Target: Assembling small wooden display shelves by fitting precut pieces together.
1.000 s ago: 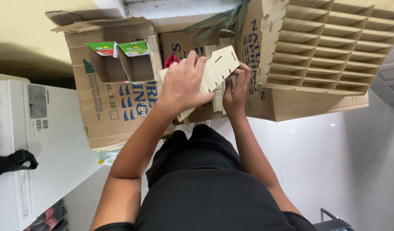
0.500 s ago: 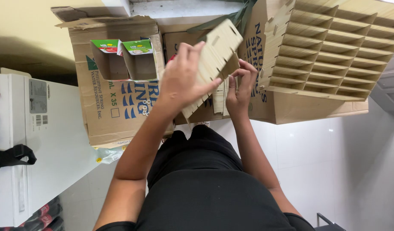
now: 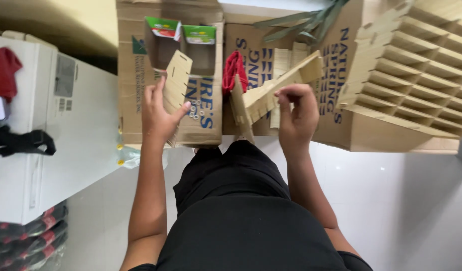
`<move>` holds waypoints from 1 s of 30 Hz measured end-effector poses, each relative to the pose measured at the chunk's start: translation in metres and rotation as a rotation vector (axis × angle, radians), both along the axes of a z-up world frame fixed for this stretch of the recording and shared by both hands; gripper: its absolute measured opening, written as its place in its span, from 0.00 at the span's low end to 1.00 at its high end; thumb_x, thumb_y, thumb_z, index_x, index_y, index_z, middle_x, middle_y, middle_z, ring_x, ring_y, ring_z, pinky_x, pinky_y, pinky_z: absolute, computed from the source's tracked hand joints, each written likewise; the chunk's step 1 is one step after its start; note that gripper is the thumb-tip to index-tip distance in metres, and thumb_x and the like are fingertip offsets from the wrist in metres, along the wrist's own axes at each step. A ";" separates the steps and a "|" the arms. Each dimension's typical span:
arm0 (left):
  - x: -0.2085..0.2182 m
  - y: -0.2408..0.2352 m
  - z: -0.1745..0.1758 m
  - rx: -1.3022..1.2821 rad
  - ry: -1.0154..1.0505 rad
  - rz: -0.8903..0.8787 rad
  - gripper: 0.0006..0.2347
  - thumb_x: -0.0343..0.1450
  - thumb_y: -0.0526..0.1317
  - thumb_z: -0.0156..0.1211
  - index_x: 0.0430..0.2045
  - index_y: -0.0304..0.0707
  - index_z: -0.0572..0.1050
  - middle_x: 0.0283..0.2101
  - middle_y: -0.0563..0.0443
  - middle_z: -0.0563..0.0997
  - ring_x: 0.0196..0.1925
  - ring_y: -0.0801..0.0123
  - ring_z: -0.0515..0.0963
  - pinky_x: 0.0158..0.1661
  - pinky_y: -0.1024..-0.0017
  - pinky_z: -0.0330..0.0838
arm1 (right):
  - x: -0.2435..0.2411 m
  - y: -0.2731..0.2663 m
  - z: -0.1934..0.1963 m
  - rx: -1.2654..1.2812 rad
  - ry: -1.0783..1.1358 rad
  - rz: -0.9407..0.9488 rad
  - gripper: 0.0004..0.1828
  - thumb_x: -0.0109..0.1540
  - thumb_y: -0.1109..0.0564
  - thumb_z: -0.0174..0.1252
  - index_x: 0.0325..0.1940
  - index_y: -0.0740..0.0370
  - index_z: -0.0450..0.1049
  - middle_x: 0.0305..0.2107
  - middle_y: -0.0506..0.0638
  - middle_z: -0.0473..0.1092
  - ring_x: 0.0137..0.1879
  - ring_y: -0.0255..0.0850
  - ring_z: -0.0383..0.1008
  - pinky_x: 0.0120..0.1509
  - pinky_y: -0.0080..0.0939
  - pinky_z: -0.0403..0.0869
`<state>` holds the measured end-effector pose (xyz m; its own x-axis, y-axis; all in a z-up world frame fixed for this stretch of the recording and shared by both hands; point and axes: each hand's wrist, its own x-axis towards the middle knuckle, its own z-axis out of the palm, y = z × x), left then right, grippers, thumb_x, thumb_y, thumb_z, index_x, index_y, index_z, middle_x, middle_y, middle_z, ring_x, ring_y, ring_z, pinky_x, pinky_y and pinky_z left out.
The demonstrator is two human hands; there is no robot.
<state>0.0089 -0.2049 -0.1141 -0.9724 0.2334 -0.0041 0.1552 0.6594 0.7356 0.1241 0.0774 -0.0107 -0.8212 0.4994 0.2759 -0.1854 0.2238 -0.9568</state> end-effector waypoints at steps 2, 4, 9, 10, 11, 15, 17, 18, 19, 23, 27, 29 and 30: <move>0.007 -0.019 -0.029 -0.083 0.014 0.015 0.40 0.62 0.53 0.76 0.67 0.37 0.65 0.57 0.40 0.69 0.60 0.49 0.72 0.59 0.55 0.68 | -0.005 -0.030 0.017 0.180 -0.026 0.073 0.07 0.70 0.71 0.56 0.50 0.65 0.70 0.43 0.50 0.70 0.49 0.36 0.73 0.57 0.34 0.73; 0.012 -0.035 -0.045 -0.164 0.027 0.027 0.41 0.60 0.53 0.78 0.67 0.38 0.65 0.57 0.40 0.69 0.60 0.47 0.71 0.58 0.53 0.68 | -0.010 -0.059 0.025 0.363 -0.048 0.144 0.08 0.68 0.73 0.57 0.48 0.65 0.72 0.42 0.51 0.71 0.48 0.37 0.74 0.55 0.35 0.74; 0.016 -0.054 -0.054 -0.299 0.159 -0.107 0.41 0.57 0.47 0.79 0.67 0.42 0.65 0.57 0.44 0.71 0.60 0.50 0.70 0.63 0.54 0.63 | -0.032 -0.115 -0.021 0.421 -0.218 0.483 0.07 0.64 0.70 0.57 0.45 0.65 0.72 0.39 0.56 0.69 0.45 0.52 0.73 0.49 0.44 0.73; 0.014 -0.057 -0.054 -0.301 0.156 -0.102 0.41 0.57 0.47 0.79 0.67 0.42 0.65 0.57 0.44 0.71 0.60 0.50 0.70 0.63 0.54 0.63 | -0.038 -0.119 -0.050 0.420 -0.219 0.489 0.07 0.64 0.70 0.57 0.45 0.65 0.72 0.39 0.56 0.69 0.45 0.52 0.73 0.49 0.44 0.73; 0.012 -0.059 -0.055 -0.318 0.186 -0.122 0.41 0.56 0.46 0.79 0.66 0.42 0.65 0.57 0.45 0.71 0.60 0.50 0.70 0.64 0.53 0.61 | -0.044 -0.122 -0.079 0.423 -0.273 0.473 0.07 0.63 0.70 0.56 0.44 0.65 0.72 0.39 0.57 0.67 0.44 0.53 0.72 0.48 0.46 0.73; 0.003 -0.063 -0.063 -0.357 0.245 -0.170 0.41 0.54 0.45 0.80 0.64 0.41 0.66 0.55 0.45 0.71 0.60 0.51 0.69 0.67 0.50 0.57 | -0.059 -0.126 -0.168 0.433 -0.394 0.389 0.08 0.61 0.70 0.56 0.43 0.63 0.72 0.39 0.57 0.67 0.44 0.53 0.73 0.49 0.47 0.73; 0.001 -0.065 -0.070 -0.356 0.240 -0.189 0.42 0.54 0.45 0.80 0.65 0.40 0.65 0.56 0.45 0.71 0.60 0.51 0.69 0.67 0.50 0.57 | -0.060 -0.129 -0.172 0.462 -0.387 0.403 0.09 0.61 0.69 0.57 0.44 0.63 0.71 0.40 0.58 0.67 0.45 0.55 0.72 0.50 0.48 0.72; 0.001 -0.065 -0.074 -0.357 0.235 -0.202 0.42 0.54 0.45 0.80 0.65 0.39 0.65 0.56 0.44 0.70 0.59 0.51 0.69 0.66 0.50 0.57 | -0.060 -0.129 -0.175 0.491 -0.378 0.421 0.10 0.60 0.69 0.58 0.45 0.63 0.71 0.41 0.59 0.67 0.46 0.57 0.71 0.50 0.49 0.72; 0.001 -0.068 -0.079 -0.357 0.238 -0.211 0.42 0.54 0.45 0.80 0.65 0.39 0.65 0.56 0.44 0.70 0.59 0.51 0.69 0.66 0.50 0.57 | -0.061 -0.133 -0.160 0.490 -0.378 0.412 0.10 0.60 0.69 0.58 0.45 0.63 0.71 0.41 0.59 0.67 0.46 0.57 0.71 0.50 0.49 0.72; 0.000 -0.072 -0.089 -0.317 0.206 -0.240 0.43 0.56 0.46 0.79 0.67 0.38 0.63 0.57 0.42 0.69 0.60 0.48 0.67 0.64 0.52 0.59 | -0.062 -0.146 -0.052 0.300 -0.380 0.492 0.18 0.60 0.69 0.54 0.54 0.63 0.68 0.50 0.56 0.66 0.56 0.50 0.69 0.58 0.46 0.70; -0.005 -0.075 -0.098 -0.312 0.211 -0.260 0.43 0.56 0.48 0.79 0.67 0.39 0.62 0.57 0.42 0.68 0.60 0.47 0.66 0.63 0.51 0.59 | -0.028 -0.149 0.115 -0.411 -0.218 0.780 0.25 0.68 0.60 0.55 0.68 0.58 0.59 0.66 0.54 0.59 0.77 0.43 0.56 0.84 0.52 0.58; -0.006 -0.076 -0.098 -0.319 0.206 -0.275 0.43 0.56 0.48 0.79 0.67 0.39 0.63 0.57 0.42 0.68 0.60 0.47 0.66 0.63 0.50 0.59 | -0.004 -0.155 0.168 -0.345 -0.181 0.780 0.20 0.70 0.57 0.56 0.65 0.57 0.60 0.64 0.56 0.61 0.76 0.45 0.59 0.83 0.54 0.56; -0.006 -0.076 -0.098 -0.327 0.198 -0.278 0.43 0.56 0.49 0.79 0.66 0.39 0.64 0.57 0.42 0.68 0.60 0.47 0.65 0.62 0.50 0.59 | 0.008 -0.158 0.195 -0.277 -0.149 0.792 0.17 0.72 0.53 0.57 0.61 0.57 0.62 0.62 0.59 0.63 0.74 0.48 0.62 0.83 0.56 0.53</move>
<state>0.0026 -0.2806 -0.2123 -0.8628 0.5021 0.0582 0.4746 0.7653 0.4348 0.1323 -0.0805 0.1843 -0.9748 -0.2040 0.0897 -0.0561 -0.1647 -0.9847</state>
